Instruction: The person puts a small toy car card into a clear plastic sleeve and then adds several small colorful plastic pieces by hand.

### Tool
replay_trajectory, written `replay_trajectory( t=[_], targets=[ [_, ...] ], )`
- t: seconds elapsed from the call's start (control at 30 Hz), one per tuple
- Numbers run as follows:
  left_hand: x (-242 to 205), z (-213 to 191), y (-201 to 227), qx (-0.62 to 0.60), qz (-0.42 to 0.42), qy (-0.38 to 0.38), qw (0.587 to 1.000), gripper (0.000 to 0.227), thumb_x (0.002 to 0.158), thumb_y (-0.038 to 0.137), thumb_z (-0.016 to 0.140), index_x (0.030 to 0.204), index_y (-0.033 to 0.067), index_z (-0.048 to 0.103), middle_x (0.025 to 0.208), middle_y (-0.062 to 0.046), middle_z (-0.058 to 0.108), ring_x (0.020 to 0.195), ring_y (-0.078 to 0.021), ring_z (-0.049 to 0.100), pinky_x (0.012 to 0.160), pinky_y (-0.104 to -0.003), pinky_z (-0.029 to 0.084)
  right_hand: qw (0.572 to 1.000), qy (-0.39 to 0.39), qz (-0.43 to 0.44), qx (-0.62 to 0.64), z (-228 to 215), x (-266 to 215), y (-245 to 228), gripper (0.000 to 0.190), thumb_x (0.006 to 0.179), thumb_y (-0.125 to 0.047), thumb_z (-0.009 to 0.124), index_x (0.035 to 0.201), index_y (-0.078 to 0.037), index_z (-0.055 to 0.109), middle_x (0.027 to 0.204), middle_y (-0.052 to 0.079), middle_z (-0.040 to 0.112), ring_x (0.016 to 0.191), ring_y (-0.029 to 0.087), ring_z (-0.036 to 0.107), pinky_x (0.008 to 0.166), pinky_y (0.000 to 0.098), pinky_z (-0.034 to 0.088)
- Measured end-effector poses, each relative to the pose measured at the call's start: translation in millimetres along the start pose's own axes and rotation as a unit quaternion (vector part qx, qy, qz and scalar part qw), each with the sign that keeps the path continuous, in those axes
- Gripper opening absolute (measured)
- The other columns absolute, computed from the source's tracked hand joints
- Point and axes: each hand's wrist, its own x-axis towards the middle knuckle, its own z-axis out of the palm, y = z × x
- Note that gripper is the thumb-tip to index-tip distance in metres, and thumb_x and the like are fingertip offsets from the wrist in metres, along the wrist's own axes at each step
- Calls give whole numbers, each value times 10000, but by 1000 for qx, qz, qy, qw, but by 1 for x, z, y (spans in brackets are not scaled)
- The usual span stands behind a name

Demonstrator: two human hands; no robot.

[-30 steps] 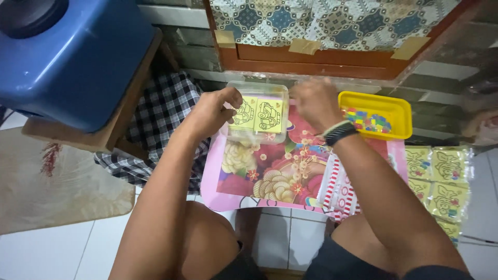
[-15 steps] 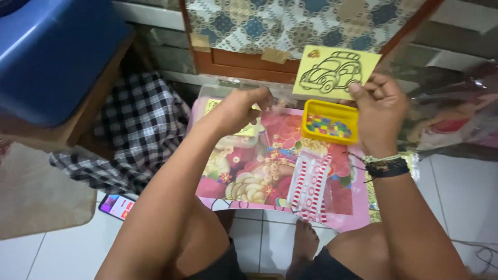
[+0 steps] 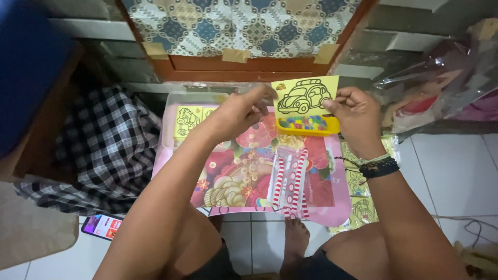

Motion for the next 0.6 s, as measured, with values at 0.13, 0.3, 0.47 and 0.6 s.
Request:
replay_trajectory(
  t=[0.13, 0.3, 0.47, 0.6],
  targets=[
    [2, 2, 11, -17, 0, 7, 1000, 717, 929, -38, 592, 1499, 337, 370, 980, -129, 763, 780, -292, 786, 804, -400, 616, 999, -46, 5, -9, -10, -2, -2, 195, 964, -23, 790, 1116, 22, 676, 901, 114, 703, 804, 148, 715, 721, 291, 616],
    [6, 7, 2, -36, 24, 10, 999, 796, 908, -29, 649, 1559, 287, 316, 953, -63, 810, 765, -211, 795, 794, -355, 630, 997, -72, 20, -6, -13, 1, 1, 197, 957, -16, 780, 1125, 20, 683, 927, 157, 707, 833, 197, 738, 763, 328, 618],
    [15, 14, -26, -40, -21, -11, 999, 628, 928, 91, 694, 1488, 95, 410, 1024, -70, 808, 936, -271, 764, 875, -410, 594, 997, -73, -3, 16, -4, 2, 1, 192, 974, -18, 768, 1121, 36, 657, 910, 142, 689, 800, 153, 718, 724, 270, 613],
    [2, 5, 1, -166, -43, -24, 985, 663, 935, -18, 650, 1538, 42, 382, 1027, -163, 778, 946, -237, 748, 833, -367, 652, 996, -86, -15, 6, 7, -3, -13, 194, 945, 7, 765, 1111, 21, 665, 882, 98, 676, 799, 103, 700, 698, 246, 609]
  ],
)
